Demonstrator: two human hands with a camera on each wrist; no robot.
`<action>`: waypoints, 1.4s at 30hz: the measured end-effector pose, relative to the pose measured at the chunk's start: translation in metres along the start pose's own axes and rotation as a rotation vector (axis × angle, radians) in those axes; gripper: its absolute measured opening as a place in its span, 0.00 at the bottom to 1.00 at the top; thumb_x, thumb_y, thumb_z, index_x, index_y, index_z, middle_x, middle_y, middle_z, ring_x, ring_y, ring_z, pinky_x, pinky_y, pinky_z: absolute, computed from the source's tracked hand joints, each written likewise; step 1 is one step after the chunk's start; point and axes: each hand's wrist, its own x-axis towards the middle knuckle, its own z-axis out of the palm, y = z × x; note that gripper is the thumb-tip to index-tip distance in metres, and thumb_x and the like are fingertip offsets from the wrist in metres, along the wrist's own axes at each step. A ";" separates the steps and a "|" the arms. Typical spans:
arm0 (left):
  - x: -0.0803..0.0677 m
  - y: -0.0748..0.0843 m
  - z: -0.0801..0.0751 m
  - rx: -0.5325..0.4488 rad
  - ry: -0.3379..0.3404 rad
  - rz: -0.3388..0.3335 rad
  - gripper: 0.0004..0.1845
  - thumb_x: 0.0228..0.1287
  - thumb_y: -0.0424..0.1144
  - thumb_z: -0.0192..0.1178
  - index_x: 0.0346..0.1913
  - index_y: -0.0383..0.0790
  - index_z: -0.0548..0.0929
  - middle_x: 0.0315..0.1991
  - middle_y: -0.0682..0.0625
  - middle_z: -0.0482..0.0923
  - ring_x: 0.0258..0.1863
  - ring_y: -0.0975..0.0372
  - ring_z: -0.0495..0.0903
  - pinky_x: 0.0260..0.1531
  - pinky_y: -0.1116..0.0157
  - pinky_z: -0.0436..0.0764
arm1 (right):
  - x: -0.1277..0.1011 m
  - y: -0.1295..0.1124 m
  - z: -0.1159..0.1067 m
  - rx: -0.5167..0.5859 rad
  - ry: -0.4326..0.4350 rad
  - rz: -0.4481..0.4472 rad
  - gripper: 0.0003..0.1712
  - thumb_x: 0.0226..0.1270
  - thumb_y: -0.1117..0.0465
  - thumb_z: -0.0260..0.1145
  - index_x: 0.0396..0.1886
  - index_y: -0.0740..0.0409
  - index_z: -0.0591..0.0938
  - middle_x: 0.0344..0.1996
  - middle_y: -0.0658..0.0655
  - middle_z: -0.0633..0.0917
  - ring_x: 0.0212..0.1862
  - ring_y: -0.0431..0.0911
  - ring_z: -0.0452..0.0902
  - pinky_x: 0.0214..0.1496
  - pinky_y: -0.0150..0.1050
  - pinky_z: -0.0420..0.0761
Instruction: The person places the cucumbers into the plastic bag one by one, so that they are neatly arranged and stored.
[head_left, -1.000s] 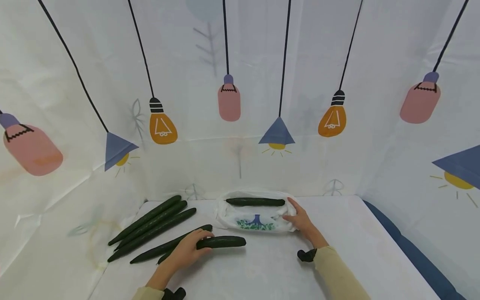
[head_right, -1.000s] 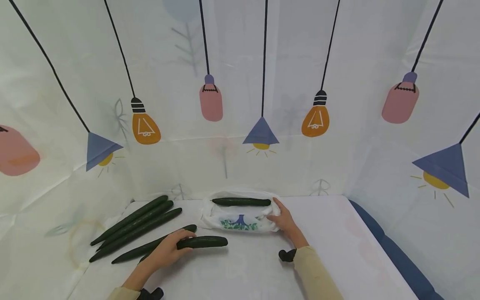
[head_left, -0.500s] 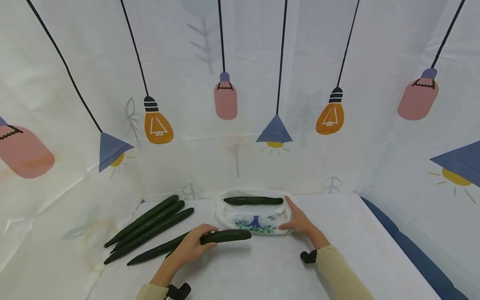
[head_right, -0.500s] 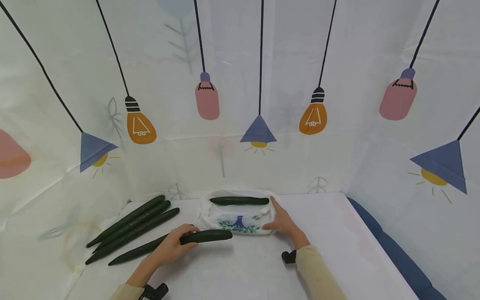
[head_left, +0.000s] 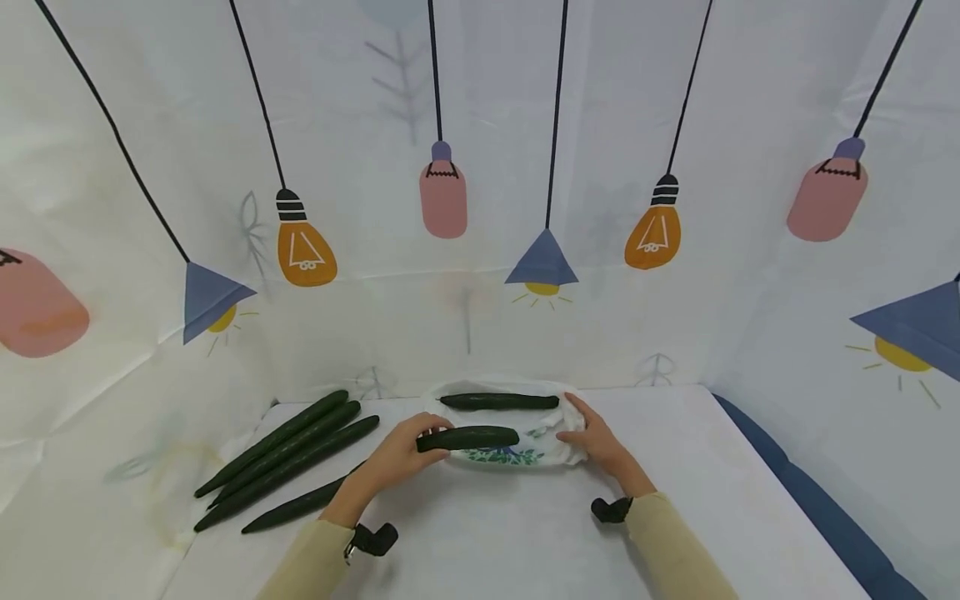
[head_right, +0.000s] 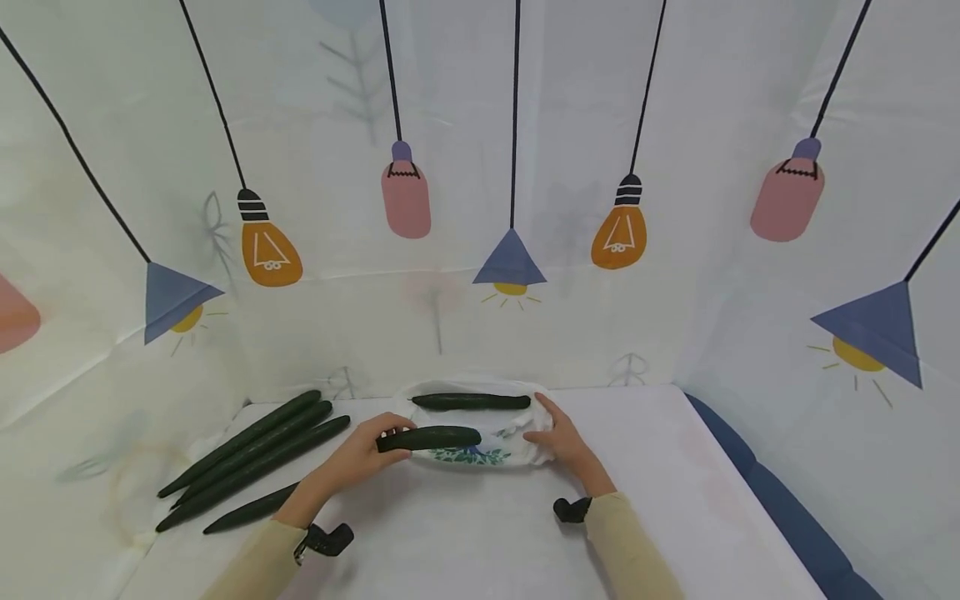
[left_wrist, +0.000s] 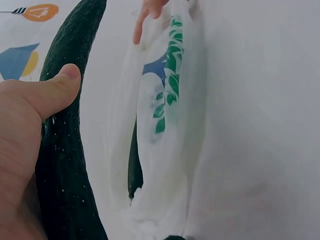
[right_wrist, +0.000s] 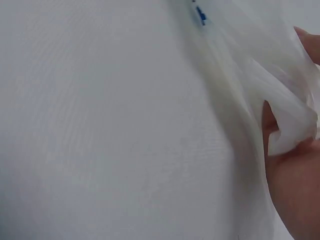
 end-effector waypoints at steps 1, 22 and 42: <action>0.003 0.001 0.001 0.001 -0.001 0.000 0.20 0.61 0.44 0.68 0.56 0.57 0.78 0.44 0.63 0.75 0.39 0.68 0.74 0.40 0.64 0.77 | 0.001 -0.001 -0.001 0.058 -0.026 0.000 0.51 0.61 0.67 0.70 0.78 0.49 0.52 0.76 0.60 0.48 0.74 0.55 0.45 0.69 0.52 0.57; 0.073 0.001 0.018 0.023 -0.083 0.002 0.21 0.64 0.43 0.66 0.59 0.48 0.79 0.54 0.53 0.77 0.49 0.60 0.76 0.48 0.59 0.77 | 0.001 0.001 -0.003 0.361 -0.114 0.035 0.50 0.64 0.80 0.54 0.79 0.50 0.45 0.76 0.62 0.44 0.72 0.57 0.46 0.55 0.36 0.74; 0.128 0.003 0.031 0.081 -0.206 -0.120 0.19 0.65 0.45 0.65 0.58 0.52 0.79 0.45 0.53 0.77 0.37 0.63 0.75 0.37 0.63 0.76 | 0.002 -0.007 -0.001 0.363 -0.161 0.033 0.50 0.65 0.80 0.55 0.79 0.51 0.43 0.75 0.65 0.49 0.71 0.61 0.50 0.56 0.38 0.74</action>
